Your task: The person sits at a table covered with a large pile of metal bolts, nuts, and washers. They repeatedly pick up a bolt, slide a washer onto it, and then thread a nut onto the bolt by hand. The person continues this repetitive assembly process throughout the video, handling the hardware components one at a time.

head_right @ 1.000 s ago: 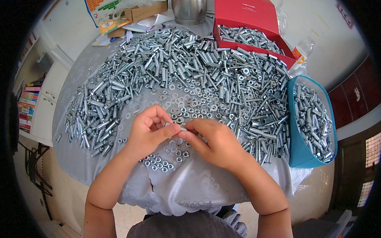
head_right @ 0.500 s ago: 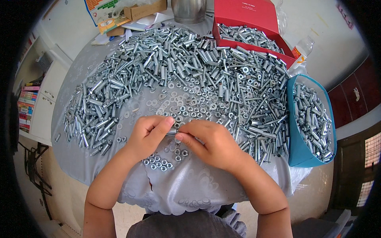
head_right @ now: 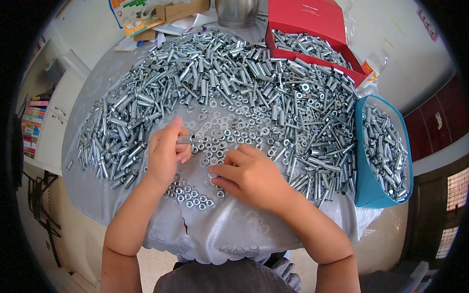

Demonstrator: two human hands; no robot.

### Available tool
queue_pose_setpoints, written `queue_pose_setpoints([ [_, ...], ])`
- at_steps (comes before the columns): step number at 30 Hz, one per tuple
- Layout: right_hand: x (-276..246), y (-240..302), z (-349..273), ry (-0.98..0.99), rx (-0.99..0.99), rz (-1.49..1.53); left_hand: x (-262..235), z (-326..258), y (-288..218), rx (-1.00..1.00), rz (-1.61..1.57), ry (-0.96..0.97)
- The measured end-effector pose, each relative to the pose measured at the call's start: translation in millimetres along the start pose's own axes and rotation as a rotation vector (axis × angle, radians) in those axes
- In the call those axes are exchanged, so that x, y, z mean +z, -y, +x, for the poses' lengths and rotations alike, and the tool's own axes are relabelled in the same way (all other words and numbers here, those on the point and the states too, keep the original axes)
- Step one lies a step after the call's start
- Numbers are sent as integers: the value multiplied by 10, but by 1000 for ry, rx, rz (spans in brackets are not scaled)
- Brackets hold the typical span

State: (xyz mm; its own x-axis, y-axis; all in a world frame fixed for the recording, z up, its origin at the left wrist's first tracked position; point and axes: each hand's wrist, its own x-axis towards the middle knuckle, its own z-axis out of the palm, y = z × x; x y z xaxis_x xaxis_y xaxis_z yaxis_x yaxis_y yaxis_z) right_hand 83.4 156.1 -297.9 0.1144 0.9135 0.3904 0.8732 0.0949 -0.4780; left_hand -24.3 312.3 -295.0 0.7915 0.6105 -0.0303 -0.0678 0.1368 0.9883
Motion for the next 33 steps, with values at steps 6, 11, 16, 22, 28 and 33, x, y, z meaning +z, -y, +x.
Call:
queue_pose_setpoints([
  [6, 41, 94, 46, 54, 47, -127, 0, -14, 47, 45, 23, 11],
  [11, 67, 90, 17, 37, 117, -45, -6, -2, 77, 55, 30, 35],
  [16, -14, 117, 1, 85, 163, 18, 7, -17, 75, 107, 104, 27],
  [22, 7, 113, -31, 119, 162, 33, 23, -17, 92, 105, 137, 21],
  [28, 1, 85, -29, 63, 164, 207, 21, -22, 89, 109, 156, 53],
  [33, -117, 137, -8, -169, 478, 881, 8, -28, 99, 64, 185, 98],
])
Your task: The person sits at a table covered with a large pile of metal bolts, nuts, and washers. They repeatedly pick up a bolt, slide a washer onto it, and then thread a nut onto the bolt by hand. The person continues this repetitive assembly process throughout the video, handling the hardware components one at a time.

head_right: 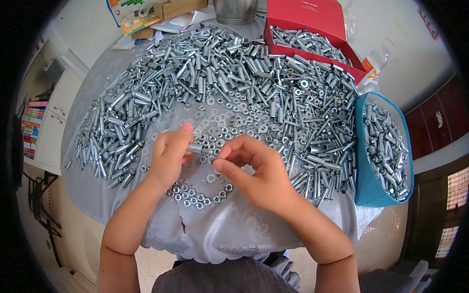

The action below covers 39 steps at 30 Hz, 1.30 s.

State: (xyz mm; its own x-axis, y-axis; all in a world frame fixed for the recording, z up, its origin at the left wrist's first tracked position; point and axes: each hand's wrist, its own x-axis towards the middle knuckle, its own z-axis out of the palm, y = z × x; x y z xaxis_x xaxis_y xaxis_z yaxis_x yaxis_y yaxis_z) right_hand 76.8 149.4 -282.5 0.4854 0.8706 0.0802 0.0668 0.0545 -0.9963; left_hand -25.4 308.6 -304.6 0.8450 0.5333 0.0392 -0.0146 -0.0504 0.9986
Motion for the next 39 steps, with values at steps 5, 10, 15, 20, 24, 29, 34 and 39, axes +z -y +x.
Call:
queue_pose_setpoints([
  [5, 5, -56, 28, -32, 7, 210, 32, -15, -3, -45, 8, 80],
  [10, 36, -67, 22, -42, 11, 283, 0, 6, -30, -147, -88, 162],
  [15, 13, -140, 14, -118, -220, -154, 11, 8, -47, -185, -131, 176],
  [20, 78, -143, 12, -174, -327, -337, 81, -26, -10, -41, 64, 97],
  [24, 103, -126, 5, -159, -309, -321, 52, -3, 55, -94, -46, 113],
  [29, 24, 16, 21, -53, -267, -471, 13, 39, -20, -242, -385, 70],
  [34, -86, -110, 5, 148, -365, -896, 28, 77, -163, -373, -493, -21],
  [39, -70, -87, 2, 190, -368, -947, -66, 112, -71, -363, -538, 32],
])
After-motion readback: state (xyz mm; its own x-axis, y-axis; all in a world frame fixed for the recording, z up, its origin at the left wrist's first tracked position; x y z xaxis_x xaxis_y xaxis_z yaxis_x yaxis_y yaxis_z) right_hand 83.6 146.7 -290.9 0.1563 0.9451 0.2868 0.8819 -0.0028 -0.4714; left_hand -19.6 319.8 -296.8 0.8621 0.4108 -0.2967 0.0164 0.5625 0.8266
